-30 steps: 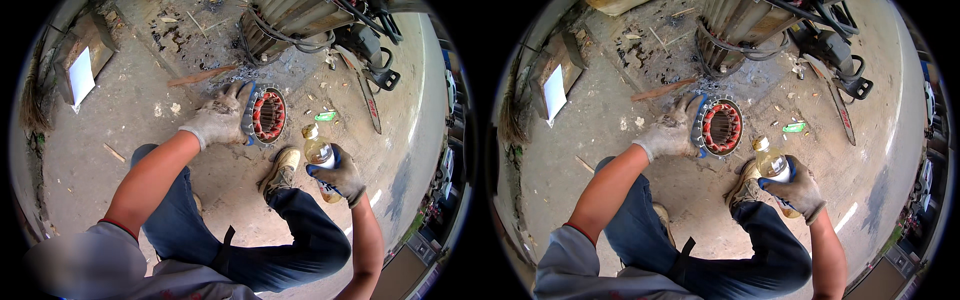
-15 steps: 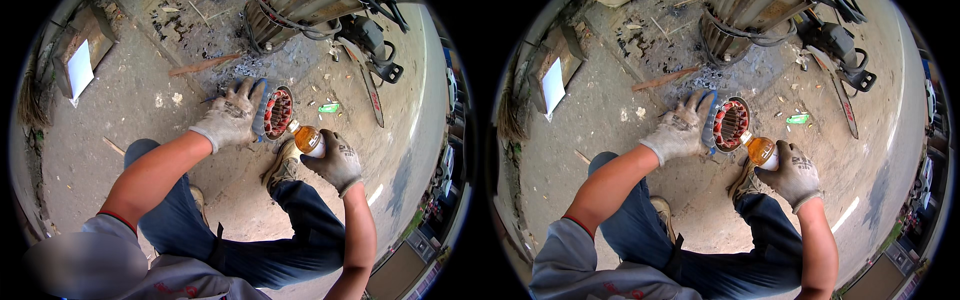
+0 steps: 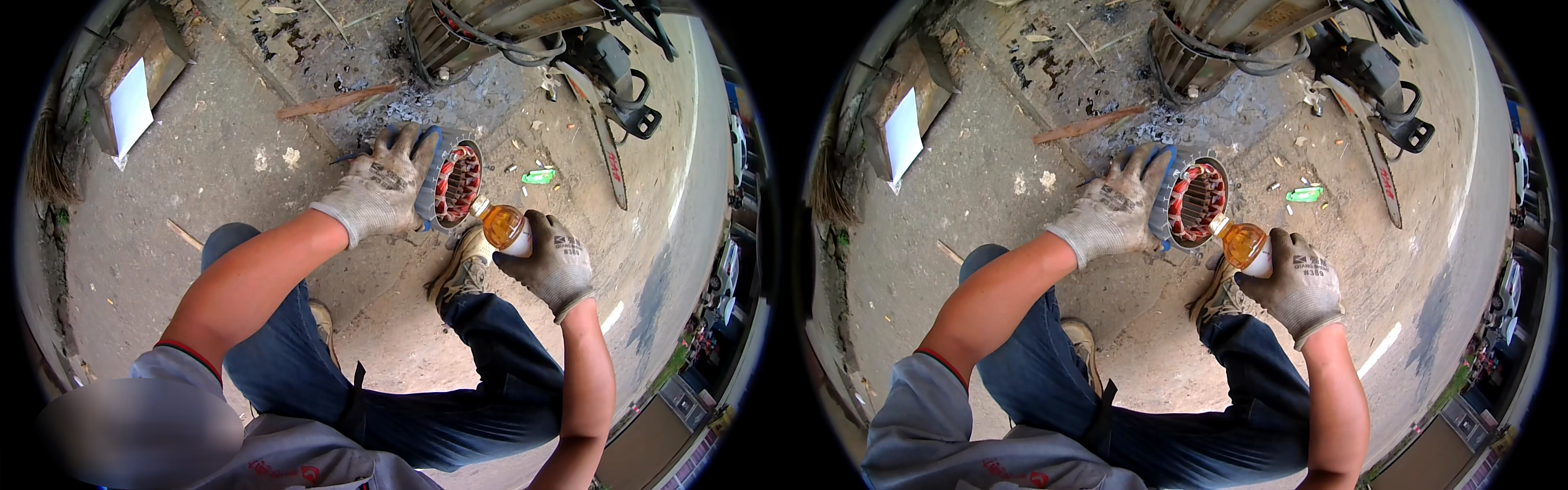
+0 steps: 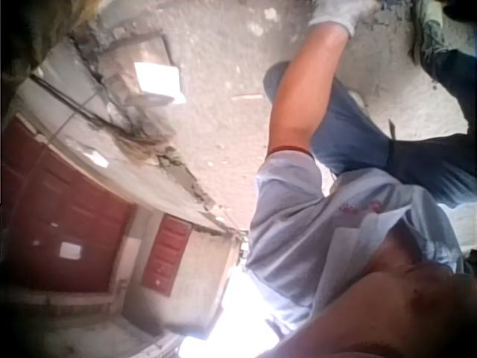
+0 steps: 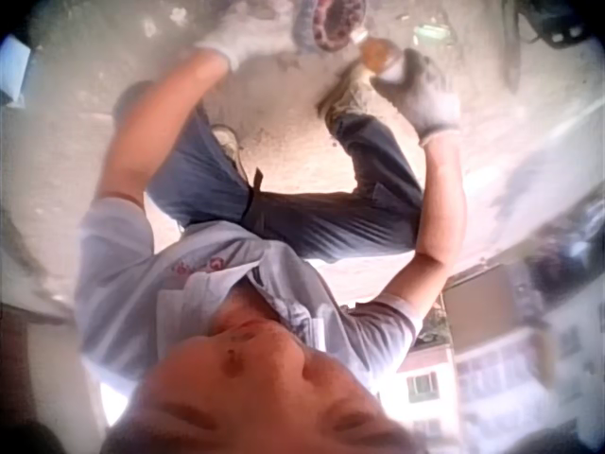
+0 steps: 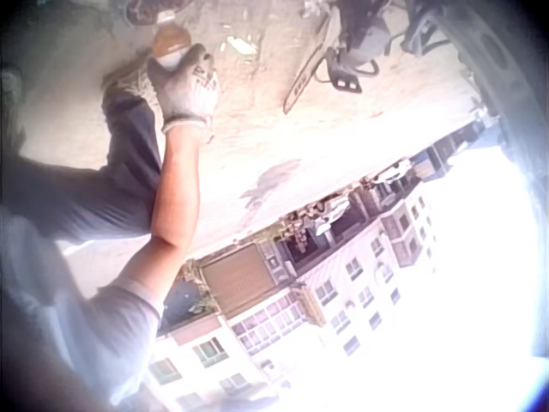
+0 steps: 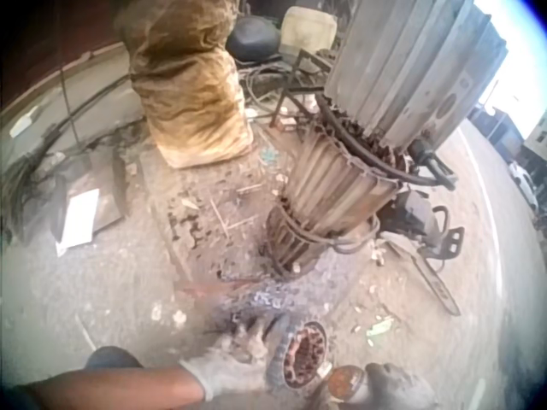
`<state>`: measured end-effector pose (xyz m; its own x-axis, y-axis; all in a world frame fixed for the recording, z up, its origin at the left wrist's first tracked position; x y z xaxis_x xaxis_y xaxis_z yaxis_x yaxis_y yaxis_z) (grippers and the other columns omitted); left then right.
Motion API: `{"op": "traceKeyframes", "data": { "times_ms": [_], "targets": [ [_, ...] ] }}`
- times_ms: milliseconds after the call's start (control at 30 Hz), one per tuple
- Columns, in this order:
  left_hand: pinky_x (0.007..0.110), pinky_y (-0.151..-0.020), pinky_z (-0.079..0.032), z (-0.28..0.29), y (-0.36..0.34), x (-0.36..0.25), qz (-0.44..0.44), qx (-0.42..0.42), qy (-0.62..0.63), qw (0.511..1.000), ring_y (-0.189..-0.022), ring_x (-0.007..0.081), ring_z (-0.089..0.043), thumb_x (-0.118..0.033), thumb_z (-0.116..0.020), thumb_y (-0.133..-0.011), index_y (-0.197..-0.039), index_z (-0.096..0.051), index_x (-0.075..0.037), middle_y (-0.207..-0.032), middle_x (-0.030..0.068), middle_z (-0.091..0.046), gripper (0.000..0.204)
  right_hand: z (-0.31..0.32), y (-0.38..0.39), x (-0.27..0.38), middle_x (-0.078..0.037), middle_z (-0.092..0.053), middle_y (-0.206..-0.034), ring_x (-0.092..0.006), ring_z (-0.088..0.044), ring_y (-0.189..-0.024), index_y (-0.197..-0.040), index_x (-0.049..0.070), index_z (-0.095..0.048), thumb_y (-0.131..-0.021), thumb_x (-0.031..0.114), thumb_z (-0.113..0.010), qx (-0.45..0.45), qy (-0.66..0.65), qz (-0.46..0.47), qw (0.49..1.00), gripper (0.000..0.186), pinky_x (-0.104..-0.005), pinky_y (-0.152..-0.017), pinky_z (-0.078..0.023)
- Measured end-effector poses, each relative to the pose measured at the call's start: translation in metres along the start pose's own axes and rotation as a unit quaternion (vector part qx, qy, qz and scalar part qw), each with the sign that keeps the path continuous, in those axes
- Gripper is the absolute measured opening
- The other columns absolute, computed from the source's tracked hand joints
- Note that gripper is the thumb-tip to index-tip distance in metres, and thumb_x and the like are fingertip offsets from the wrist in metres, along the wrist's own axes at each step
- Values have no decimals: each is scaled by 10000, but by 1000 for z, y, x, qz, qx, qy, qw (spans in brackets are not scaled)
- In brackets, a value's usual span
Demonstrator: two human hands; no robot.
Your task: The person pours a yellow liquid from a plastic bottle onto a motor stator resting on the ground. They repeatedly rotate the stator to apply the liquid to different sections of the copper windings. The person handles multiple stators, moving them around the workspace.
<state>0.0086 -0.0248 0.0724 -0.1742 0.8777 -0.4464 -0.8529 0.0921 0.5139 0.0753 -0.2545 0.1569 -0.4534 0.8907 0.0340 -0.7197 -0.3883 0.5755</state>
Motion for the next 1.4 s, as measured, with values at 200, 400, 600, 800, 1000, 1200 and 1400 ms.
{"op": "traceKeyframes", "data": {
  "times_ms": [200, 400, 600, 800, 1000, 1200, 1400],
  "targets": [
    [559, -1190, -341, 4, -2, -1, 21, 29, 18, 999, -1488, 523, -256, -500, -896, -690, -1634, -46, -90, -1664, 236, -133, 1335, 0, -3, 1, -188, -680, -1075, -382, -681, -994, -1234, 70, -626, -722, 434, -839, 17, 6, -7, 1000, 663, -477, -857, -539],
    [566, -1200, -327, -2, -3, 1, 20, 12, 1, 1000, -1473, 540, -272, -538, -892, -668, -1638, -15, -118, -1659, 251, -136, 1374, 2, -3, 3, -188, -681, -1069, -373, -686, -986, -1243, 65, -625, -728, 442, -838, 19, 18, -7, 1000, 672, -472, -852, -542],
    [576, -1194, -333, 2, -5, 2, 24, 40, 5, 999, -1477, 547, -258, -550, -892, -670, -1639, 1, -126, -1664, 253, -119, 1384, 3, -5, 4, -192, -682, -1063, -379, -690, -974, -1238, 61, -634, -725, 447, -838, 32, 3, -15, 999, 674, -470, -850, -543],
    [571, -1203, -322, -1, -5, 4, 32, 30, 1, 999, -1489, 538, -234, -543, -882, -699, -1639, 14, -131, -1667, 253, -106, 1362, 3, -7, 2, -194, -685, -1069, -385, -691, -973, -1247, 57, -633, -721, 445, -842, 3, 9, -3, 1000, 686, -470, -850, -544],
    [551, -1193, -350, 9, -3, 3, 31, 39, 28, 998, -1516, 491, -207, -456, -862, -733, -1637, -39, -68, -1667, 246, -140, 1283, 4, -9, 3, -199, -685, -1079, -388, -689, -976, -1236, 61, -637, -720, 446, -841, 4, 7, -8, 1000, 675, -470, -844, -543],
    [560, -1211, -324, 6, -4, 5, 34, 40, 25, 998, -1491, 518, -249, -535, -893, -686, -1638, -4, -129, -1664, 249, -121, 1365, 4, -11, 3, -194, -690, -1062, -380, -689, -971, -1228, 60, -642, -721, 443, -841, 11, 6, -12, 1000, 665, -464, -845, -540],
    [549, -1213, -327, 9, -6, 6, 34, 49, 21, 998, -1491, 512, -256, -532, -893, -685, -1637, -1, -118, -1664, 253, -120, 1369, 5, -13, 1, -199, -703, -1038, -386, -693, -958, -1215, 40, -645, -719, 412, -853, -9, -7, -16, 1000, 655, -468, -846, -541]
  ]
}}
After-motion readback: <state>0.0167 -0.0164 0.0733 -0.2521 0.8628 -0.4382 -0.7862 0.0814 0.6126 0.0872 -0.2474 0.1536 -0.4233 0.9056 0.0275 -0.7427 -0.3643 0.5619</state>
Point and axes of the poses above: each hand's wrist, its own y-axis away from the middle knuckle, its own z-axis out of the back of the hand, x = y × z, the point moved 3 cm from there along -y, towards the middle knuckle
